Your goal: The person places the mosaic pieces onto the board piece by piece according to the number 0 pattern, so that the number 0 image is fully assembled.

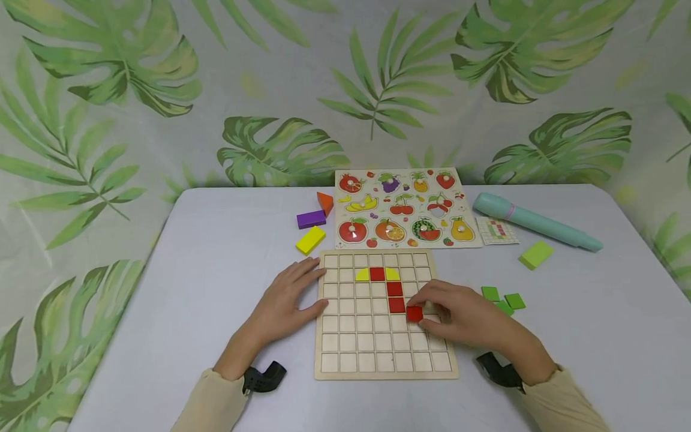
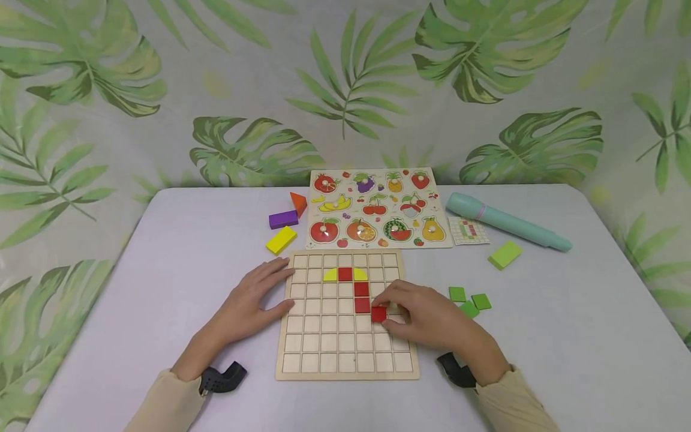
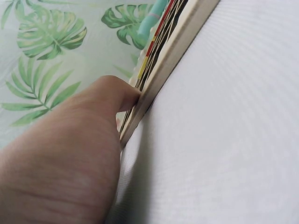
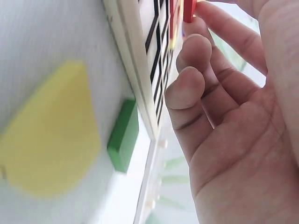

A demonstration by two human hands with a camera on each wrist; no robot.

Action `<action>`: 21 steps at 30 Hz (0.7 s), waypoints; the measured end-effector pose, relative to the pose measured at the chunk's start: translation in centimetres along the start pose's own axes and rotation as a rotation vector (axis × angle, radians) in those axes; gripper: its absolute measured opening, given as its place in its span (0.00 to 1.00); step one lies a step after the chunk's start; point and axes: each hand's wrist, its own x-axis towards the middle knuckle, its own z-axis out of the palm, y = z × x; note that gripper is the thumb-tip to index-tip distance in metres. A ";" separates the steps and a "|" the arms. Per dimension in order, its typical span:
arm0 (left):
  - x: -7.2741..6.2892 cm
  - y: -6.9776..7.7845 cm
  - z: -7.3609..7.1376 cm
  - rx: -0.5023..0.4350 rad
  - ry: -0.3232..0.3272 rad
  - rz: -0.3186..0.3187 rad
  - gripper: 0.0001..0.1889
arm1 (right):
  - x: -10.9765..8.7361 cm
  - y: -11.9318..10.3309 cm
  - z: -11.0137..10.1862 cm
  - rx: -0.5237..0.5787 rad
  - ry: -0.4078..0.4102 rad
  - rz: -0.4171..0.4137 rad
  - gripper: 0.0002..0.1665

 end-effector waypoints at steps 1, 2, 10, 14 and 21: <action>0.0 0.0 0.0 -0.001 0.000 0.000 0.33 | 0.1 -0.2 0.1 -0.006 -0.003 -0.001 0.16; 0.0 0.0 0.0 -0.002 0.001 -0.001 0.33 | 0.1 -0.3 0.2 -0.013 -0.007 0.001 0.16; 0.0 0.0 0.0 -0.008 0.004 0.000 0.33 | 0.6 -1.3 1.1 -0.045 -0.024 -0.017 0.14; 0.0 -0.1 0.1 0.004 0.000 -0.004 0.32 | 0.8 -1.5 1.6 -0.079 -0.009 -0.057 0.13; 0.0 -0.3 0.2 0.006 0.006 0.000 0.32 | 0.8 -1.5 1.8 -0.095 -0.010 -0.078 0.12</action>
